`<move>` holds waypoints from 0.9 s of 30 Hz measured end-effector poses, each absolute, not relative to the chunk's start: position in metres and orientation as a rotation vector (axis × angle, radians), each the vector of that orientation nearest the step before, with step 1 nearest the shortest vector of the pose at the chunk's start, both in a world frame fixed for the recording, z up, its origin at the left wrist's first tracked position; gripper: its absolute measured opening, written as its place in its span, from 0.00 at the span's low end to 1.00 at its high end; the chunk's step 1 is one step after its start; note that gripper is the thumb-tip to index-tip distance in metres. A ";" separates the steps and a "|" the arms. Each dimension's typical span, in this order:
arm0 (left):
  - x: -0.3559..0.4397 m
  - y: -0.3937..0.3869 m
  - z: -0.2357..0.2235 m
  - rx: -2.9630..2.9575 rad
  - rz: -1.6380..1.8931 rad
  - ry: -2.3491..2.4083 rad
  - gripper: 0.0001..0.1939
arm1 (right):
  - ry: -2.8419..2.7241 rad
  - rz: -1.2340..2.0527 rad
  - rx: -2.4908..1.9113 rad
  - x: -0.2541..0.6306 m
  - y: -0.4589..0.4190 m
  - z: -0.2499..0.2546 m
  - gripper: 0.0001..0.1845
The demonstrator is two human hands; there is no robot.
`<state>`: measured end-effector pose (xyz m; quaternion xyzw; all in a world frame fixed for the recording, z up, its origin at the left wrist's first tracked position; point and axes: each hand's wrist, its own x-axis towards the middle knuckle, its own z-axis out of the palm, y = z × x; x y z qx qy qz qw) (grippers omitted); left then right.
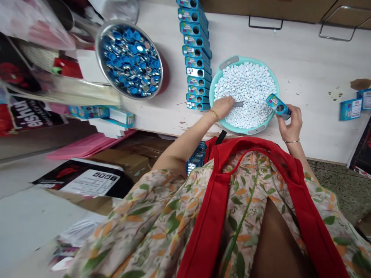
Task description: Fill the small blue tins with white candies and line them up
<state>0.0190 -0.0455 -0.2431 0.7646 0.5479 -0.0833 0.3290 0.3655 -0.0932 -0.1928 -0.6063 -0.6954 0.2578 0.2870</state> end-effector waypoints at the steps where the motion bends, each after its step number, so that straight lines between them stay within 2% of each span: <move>1: 0.036 -0.047 -0.250 1.958 -0.189 1.412 0.15 | -1.845 0.660 -1.637 0.368 -0.093 -0.191 0.26; 5: 0.079 -0.048 -0.256 1.829 -0.060 1.329 0.19 | -1.798 0.589 -1.693 0.370 -0.094 -0.189 0.27; 10: 0.048 -0.049 -0.240 1.804 0.082 1.247 0.16 | -1.797 0.559 -1.683 0.371 -0.097 -0.191 0.27; 17: 0.000 -0.039 -0.158 2.091 0.269 1.095 0.17 | -1.904 0.655 -1.630 0.358 -0.095 -0.195 0.24; 21: 0.008 -0.030 -0.110 2.207 0.168 1.076 0.14 | -1.977 0.695 -1.561 0.340 -0.094 -0.199 0.25; 27: 0.023 -0.021 -0.063 2.319 0.000 1.065 0.12 | -1.996 0.753 -1.503 0.324 -0.093 -0.202 0.24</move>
